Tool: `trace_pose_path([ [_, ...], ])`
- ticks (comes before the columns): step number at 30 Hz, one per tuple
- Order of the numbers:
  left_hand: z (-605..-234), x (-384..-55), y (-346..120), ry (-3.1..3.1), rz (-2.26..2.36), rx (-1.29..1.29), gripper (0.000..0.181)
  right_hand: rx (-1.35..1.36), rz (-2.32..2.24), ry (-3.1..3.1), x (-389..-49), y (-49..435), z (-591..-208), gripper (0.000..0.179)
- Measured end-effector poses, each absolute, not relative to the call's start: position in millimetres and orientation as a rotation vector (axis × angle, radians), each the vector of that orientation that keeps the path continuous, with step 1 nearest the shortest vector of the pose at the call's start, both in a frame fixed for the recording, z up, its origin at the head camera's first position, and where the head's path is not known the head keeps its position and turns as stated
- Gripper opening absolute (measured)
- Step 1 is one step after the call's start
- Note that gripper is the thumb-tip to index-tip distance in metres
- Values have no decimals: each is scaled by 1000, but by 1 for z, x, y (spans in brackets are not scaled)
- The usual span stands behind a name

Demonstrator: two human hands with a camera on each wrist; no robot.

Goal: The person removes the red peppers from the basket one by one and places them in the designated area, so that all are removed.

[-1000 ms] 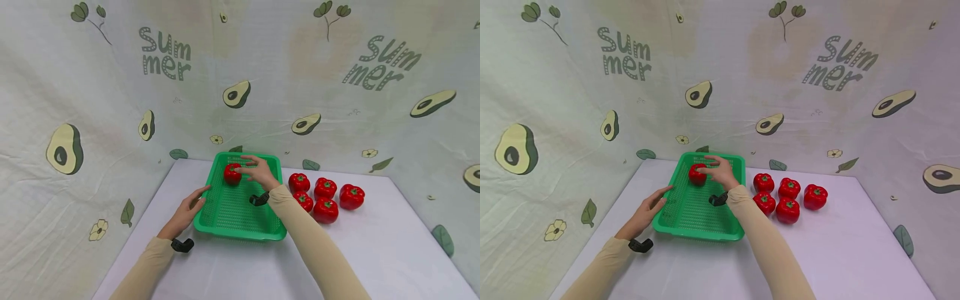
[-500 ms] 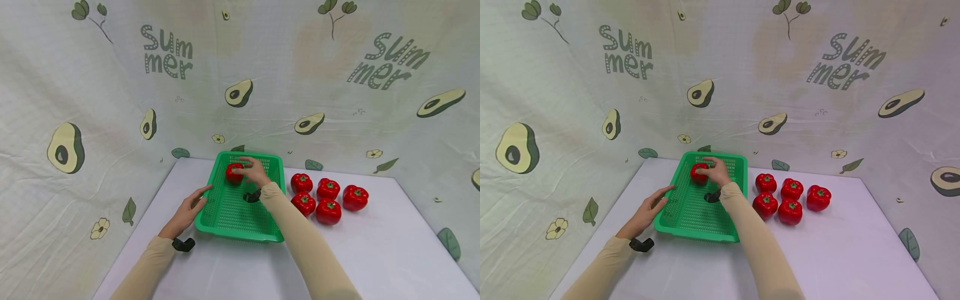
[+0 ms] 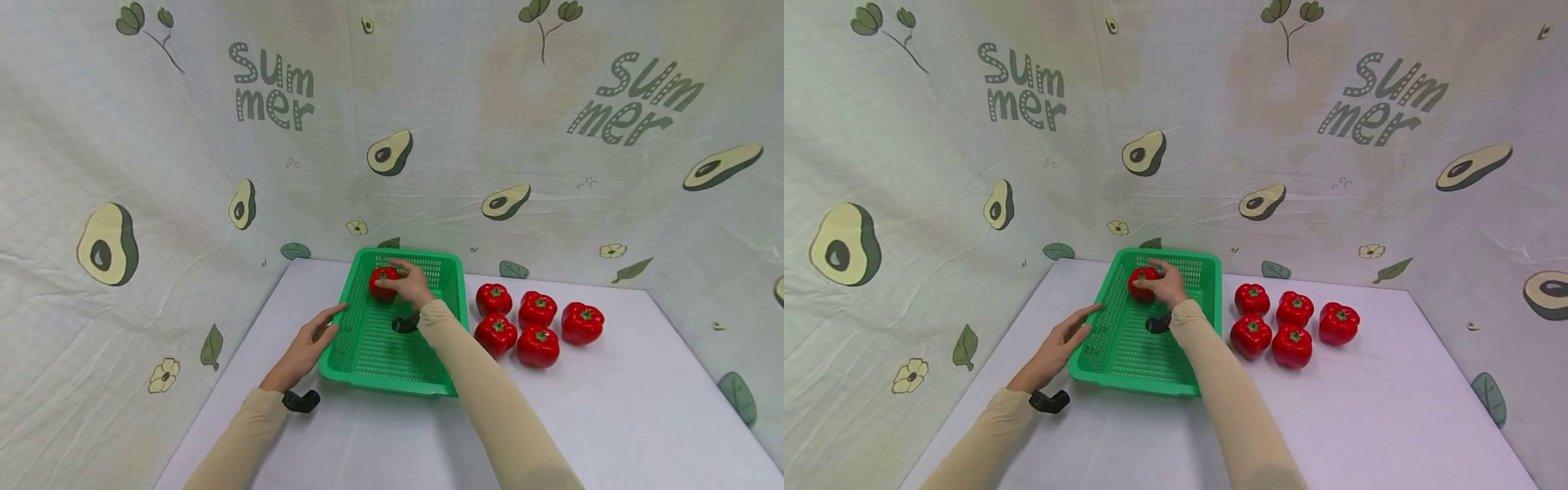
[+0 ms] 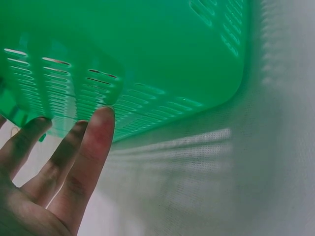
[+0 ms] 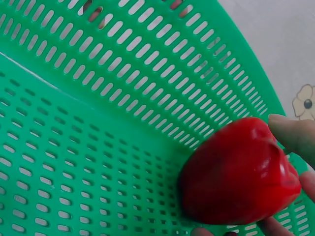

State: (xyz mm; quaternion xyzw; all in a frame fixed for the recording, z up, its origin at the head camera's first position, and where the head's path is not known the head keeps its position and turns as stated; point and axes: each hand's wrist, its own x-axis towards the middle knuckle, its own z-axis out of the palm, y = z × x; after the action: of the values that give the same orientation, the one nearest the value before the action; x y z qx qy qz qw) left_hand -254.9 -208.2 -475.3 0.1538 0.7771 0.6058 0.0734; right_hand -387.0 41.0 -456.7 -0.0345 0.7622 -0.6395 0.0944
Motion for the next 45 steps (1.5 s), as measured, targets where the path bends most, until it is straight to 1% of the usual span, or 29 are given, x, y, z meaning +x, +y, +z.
trace_pose_path([
  [7, -475, -256, -205, 2323, 1829, 491, 47, -88, -1907, 2271, -387, 41, -459, 75],
  [20, -474, -259, -203, 2341, 1819, 512, 47, -29, -1891, 2337, -391, 39, -460, 69],
  [31, -479, -259, -203, 2312, 1839, 509, 47, -81, -1844, 2350, -388, 39, -459, 67],
  [38, -479, -258, -205, 2335, 1842, 515, 47, -105, -1834, 2344, -385, 40, -449, 68],
  [45, -479, -257, -207, 2348, 1837, 509, 47, -123, -1853, 2314, -380, 44, -435, 63],
])
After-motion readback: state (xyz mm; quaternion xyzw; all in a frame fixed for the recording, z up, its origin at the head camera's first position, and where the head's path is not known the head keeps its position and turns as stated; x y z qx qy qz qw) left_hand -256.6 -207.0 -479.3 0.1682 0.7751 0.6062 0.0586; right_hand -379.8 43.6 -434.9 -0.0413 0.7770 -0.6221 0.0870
